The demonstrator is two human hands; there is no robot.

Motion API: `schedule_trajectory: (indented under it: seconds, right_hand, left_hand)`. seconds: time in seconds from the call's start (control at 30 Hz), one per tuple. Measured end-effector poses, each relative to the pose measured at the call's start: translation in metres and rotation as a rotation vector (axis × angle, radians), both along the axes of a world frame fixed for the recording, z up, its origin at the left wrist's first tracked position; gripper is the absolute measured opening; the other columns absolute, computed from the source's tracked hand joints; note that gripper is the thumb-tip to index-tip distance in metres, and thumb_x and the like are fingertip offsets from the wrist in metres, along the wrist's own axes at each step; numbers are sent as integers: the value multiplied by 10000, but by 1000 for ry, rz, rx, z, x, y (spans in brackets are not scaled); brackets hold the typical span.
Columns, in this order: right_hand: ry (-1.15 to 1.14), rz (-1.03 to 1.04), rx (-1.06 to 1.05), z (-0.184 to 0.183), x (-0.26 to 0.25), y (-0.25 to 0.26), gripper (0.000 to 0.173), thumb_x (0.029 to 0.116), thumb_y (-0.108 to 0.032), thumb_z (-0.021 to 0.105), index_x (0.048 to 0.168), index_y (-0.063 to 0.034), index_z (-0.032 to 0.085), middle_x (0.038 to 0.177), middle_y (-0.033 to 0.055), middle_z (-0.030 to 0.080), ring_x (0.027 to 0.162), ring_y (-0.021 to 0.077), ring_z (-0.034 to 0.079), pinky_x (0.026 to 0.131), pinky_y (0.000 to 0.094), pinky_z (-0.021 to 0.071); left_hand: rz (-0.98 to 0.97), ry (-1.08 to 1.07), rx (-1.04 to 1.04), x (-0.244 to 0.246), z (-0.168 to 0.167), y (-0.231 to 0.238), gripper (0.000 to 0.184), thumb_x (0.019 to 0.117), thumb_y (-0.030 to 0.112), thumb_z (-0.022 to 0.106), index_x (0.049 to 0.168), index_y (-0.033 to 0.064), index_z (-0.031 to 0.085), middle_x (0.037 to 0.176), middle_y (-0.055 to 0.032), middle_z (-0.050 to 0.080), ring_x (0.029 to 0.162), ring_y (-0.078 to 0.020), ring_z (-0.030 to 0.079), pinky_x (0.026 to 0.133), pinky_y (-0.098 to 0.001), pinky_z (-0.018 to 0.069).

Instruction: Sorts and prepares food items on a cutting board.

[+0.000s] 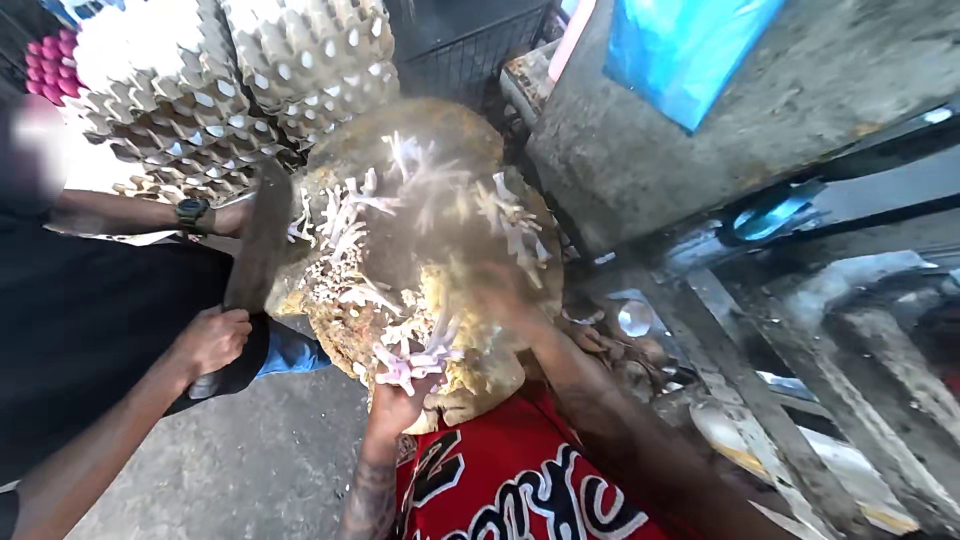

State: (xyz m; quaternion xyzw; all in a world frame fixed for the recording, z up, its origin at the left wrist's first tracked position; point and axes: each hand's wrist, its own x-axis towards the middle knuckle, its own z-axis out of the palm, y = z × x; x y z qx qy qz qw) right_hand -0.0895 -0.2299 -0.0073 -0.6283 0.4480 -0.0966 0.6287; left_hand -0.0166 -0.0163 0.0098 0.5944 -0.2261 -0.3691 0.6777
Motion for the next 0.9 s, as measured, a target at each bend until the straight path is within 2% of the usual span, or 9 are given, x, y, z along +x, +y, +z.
schedule_trajectory:
  seconds: [0.13, 0.2, 0.27, 0.33, 0.43, 0.53, 0.63, 0.83, 0.9]
  right_hand:
    - [77, -144, -67, -2, 1, -12, 180, 1002, -68, 643, 1124, 64, 656, 894, 117, 677, 667, 106, 628, 665, 280, 562]
    - [55, -29, -93, 3, -3, -18, 184, 999, -81, 646, 1122, 55, 660, 900, 119, 687, 668, 117, 645, 661, 293, 579]
    - [160, 356, -81, 16, -7, -22, 289, 996, -115, 656, 1239, 41, 660, 1067, 189, 702, 842, 220, 698, 812, 386, 593]
    - [308, 642, -109, 28, -10, -21, 509, 975, -230, 714, 1423, -23, 587, 1310, 238, 638, 1174, 353, 634, 1053, 530, 477]
    - [434, 398, -268, 36, -25, -27, 495, 995, -363, 675, 1367, -37, 640, 1301, 228, 654, 1230, 382, 612, 1081, 580, 446]
    - [592, 136, -429, 18, -27, -56, 491, 1005, -380, 657, 1302, 11, 654, 1252, 272, 664, 1175, 443, 635, 1020, 629, 473]
    - [707, 217, -356, -6, -21, -75, 462, 993, -272, 664, 1330, 40, 614, 1338, 298, 598, 1250, 456, 586, 1056, 634, 451]
    - [399, 602, -479, 25, -32, -27, 347, 1016, -264, 621, 1255, -25, 701, 1345, 282, 592, 1306, 461, 525, 1109, 620, 401]
    - [268, 784, -532, 42, -35, 0, 354, 1036, -239, 572, 1298, -26, 675, 1314, 279, 625, 1268, 460, 575, 1073, 617, 444]
  left_hand:
    - [-17, 3, -87, 9, -1, 20, 275, 810, 106, 801, 1026, 254, 714, 907, 132, 749, 777, -12, 711, 717, -224, 619]
    - [-24, -20, -110, 20, 1, 31, 264, 839, 184, 810, 1062, 292, 720, 922, 128, 755, 772, -18, 716, 712, -224, 622]
    - [55, -147, 13, 34, 6, 34, 229, 855, 150, 775, 1064, 186, 688, 890, 83, 761, 749, -48, 722, 695, -251, 626]
    - [118, -434, 356, 55, 17, 16, 260, 873, 76, 701, 1095, -47, 642, 885, -30, 728, 770, -95, 710, 736, -291, 617]
    - [82, -669, 840, 80, 26, -10, 500, 924, 186, 747, 1312, -96, 607, 1138, -280, 706, 1086, -409, 693, 995, -602, 500]
    - [176, -685, 706, 69, 14, -10, 448, 879, 154, 783, 1212, -112, 645, 1078, -245, 725, 1025, -302, 719, 967, -491, 541]
    - [114, -600, 479, 42, 4, -25, 405, 834, 102, 793, 1143, -121, 659, 1029, -180, 742, 967, -160, 729, 931, -347, 580]
    - [-158, -571, 177, 23, 9, -70, 331, 816, 72, 803, 1077, -99, 692, 1222, -213, 683, 1049, -175, 706, 972, -317, 563]
    - [-277, -679, 223, 28, 18, -70, 294, 809, 103, 806, 1035, -64, 720, 1107, -202, 727, 997, -232, 725, 938, -393, 579]
